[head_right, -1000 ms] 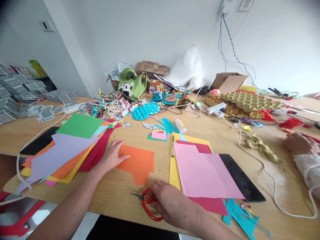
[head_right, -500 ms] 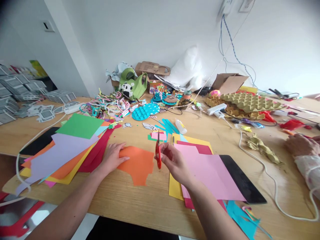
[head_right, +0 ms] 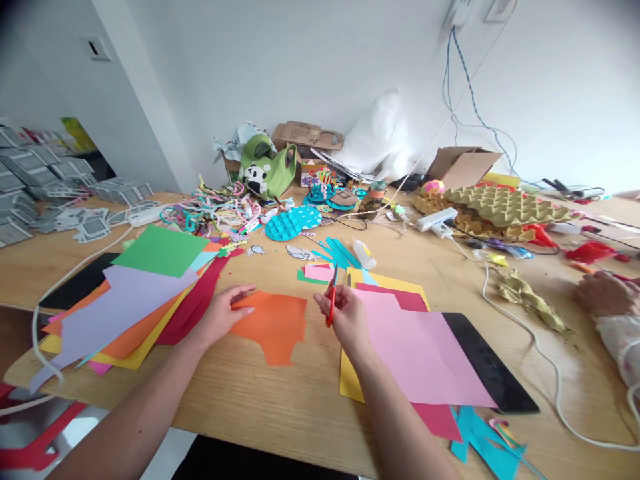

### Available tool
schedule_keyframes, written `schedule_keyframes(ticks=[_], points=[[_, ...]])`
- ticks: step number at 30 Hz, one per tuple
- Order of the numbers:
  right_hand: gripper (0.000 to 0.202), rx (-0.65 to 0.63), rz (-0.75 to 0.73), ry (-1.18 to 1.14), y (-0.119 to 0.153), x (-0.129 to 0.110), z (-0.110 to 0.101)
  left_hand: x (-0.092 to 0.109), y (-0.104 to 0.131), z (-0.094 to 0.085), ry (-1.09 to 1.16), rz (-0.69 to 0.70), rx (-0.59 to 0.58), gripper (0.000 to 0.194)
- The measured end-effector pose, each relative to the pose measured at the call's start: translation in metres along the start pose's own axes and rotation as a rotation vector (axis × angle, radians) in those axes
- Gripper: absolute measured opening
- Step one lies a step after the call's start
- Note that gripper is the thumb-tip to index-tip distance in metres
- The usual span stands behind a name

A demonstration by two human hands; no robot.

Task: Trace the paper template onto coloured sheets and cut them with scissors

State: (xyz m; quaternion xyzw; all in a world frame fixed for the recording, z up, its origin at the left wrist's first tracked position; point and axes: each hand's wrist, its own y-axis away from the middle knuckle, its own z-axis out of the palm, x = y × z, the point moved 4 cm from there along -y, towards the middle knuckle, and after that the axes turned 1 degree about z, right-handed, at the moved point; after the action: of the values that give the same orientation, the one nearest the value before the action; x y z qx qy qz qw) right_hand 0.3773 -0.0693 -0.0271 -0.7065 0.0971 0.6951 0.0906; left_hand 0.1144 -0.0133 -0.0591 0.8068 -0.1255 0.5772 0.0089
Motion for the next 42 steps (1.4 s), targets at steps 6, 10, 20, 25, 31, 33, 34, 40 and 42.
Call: schedule_keyframes(ticks=[6, 10, 20, 25, 31, 33, 34, 40, 42], points=[[0.039, 0.017, -0.013, 0.044, 0.005, 0.003, 0.001, 0.008, 0.002, -0.003, 0.539, -0.160, -0.049, 0.054], [0.044, -0.071, -0.010, 0.010, 0.011, 0.003, 0.012, 0.013, 0.003, -0.005, 0.647, -0.196, -0.010, 0.055], [0.041, -0.035, 0.016, -0.110, 0.014, 0.009, 0.017, 0.017, 0.003, -0.008, 0.690, -0.209, 0.060, 0.083], [0.038, -0.052, -0.047, -0.017, 0.013, 0.013, 0.016, 0.014, 0.001, -0.011, 0.687, -0.173, 0.106, 0.090], [0.035, 0.069, -0.158, 0.050, 0.013, 0.011, 0.012, 0.018, 0.003, -0.006, 0.714, -0.195, 0.035, 0.097], [0.036, 0.126, -0.187, 0.067, 0.013, 0.010, 0.009, 0.017, 0.004, -0.003, 0.673, -0.185, -0.006, 0.093], [0.036, 0.154, -0.201, 0.081, 0.013, 0.009, 0.008, 0.017, 0.005, -0.002, 0.650, -0.180, -0.034, 0.091], [0.028, 0.258, -0.292, 0.183, 0.017, 0.003, 0.005, 0.013, 0.006, 0.004, 0.539, -0.156, -0.161, 0.078], [0.025, 0.288, -0.346, 0.203, 0.019, 0.002, 0.005, 0.013, 0.007, 0.005, 0.493, -0.166, -0.177, 0.072]])
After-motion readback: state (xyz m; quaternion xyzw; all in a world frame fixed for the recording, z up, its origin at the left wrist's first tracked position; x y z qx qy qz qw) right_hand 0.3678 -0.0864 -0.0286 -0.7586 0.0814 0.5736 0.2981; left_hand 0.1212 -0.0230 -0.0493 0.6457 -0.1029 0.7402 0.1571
